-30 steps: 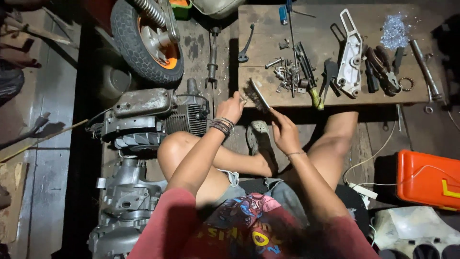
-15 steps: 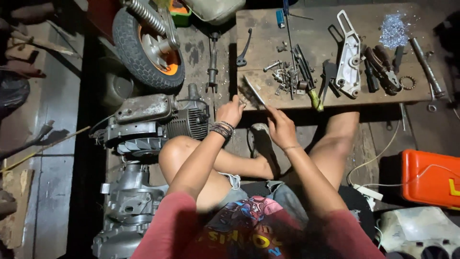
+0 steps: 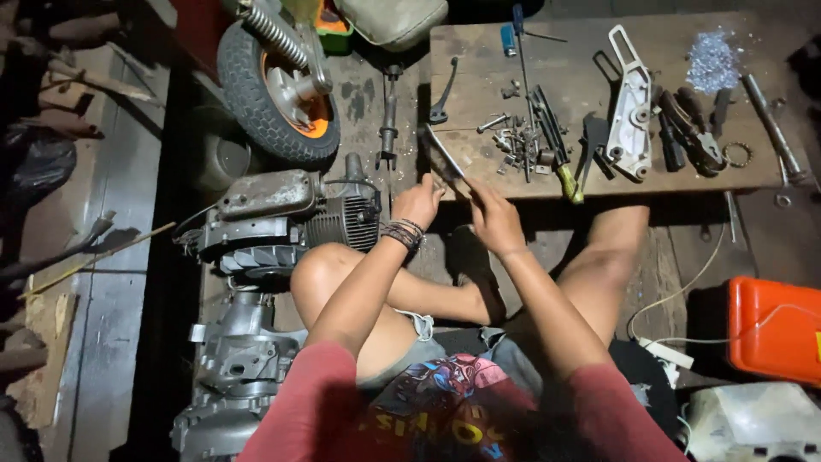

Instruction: Cleaning small motorcycle engine parts using a brush and solvent on a wooden board.

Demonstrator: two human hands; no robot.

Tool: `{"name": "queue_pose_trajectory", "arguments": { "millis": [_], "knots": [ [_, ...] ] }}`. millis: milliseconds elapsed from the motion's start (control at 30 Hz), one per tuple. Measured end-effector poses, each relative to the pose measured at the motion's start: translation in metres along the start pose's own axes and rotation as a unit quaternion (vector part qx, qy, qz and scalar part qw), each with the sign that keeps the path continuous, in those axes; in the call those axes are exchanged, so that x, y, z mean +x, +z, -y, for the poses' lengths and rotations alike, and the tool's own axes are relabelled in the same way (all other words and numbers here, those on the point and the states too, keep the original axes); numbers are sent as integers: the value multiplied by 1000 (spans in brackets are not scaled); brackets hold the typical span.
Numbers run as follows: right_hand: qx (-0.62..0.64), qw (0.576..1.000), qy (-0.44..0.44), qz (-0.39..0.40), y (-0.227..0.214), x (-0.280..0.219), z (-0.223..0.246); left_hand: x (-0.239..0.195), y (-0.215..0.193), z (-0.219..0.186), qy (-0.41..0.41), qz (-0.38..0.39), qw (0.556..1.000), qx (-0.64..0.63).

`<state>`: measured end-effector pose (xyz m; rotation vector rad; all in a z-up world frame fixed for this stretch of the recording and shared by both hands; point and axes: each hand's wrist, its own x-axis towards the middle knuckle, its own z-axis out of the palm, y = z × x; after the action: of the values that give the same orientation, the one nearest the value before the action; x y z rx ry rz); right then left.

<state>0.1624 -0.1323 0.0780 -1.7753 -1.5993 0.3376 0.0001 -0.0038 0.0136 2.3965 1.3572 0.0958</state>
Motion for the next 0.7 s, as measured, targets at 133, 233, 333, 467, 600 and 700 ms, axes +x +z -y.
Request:
{"name": "queue_pose_trajectory", "arguments": {
  "millis": [133, 233, 333, 467, 600, 700],
  "knots": [
    [-7, 999, 20, 24, -10, -43, -12, -2, 3, 3, 2, -8, 1000, -14],
    [16, 1000, 9, 16, -19, -41, -8, 3, 5, 2, 0, 0, 999, -35],
    [8, 1000, -8, -6, -12, -14, 1, 3, 9, 4, 4, -4, 1000, -20],
    [-13, 1000, -9, -23, 3, 11, 6, 2, 8, 5, 17, -5, 999, -32],
    [-20, 999, 44, -5, 0, -14, -5, 2, 5, 5, 20, 1, 999, -34],
    [5, 999, 37, -11, -11, -42, -15, 3, -1, 6, 23, 3, 999, -39]
  ]
}}
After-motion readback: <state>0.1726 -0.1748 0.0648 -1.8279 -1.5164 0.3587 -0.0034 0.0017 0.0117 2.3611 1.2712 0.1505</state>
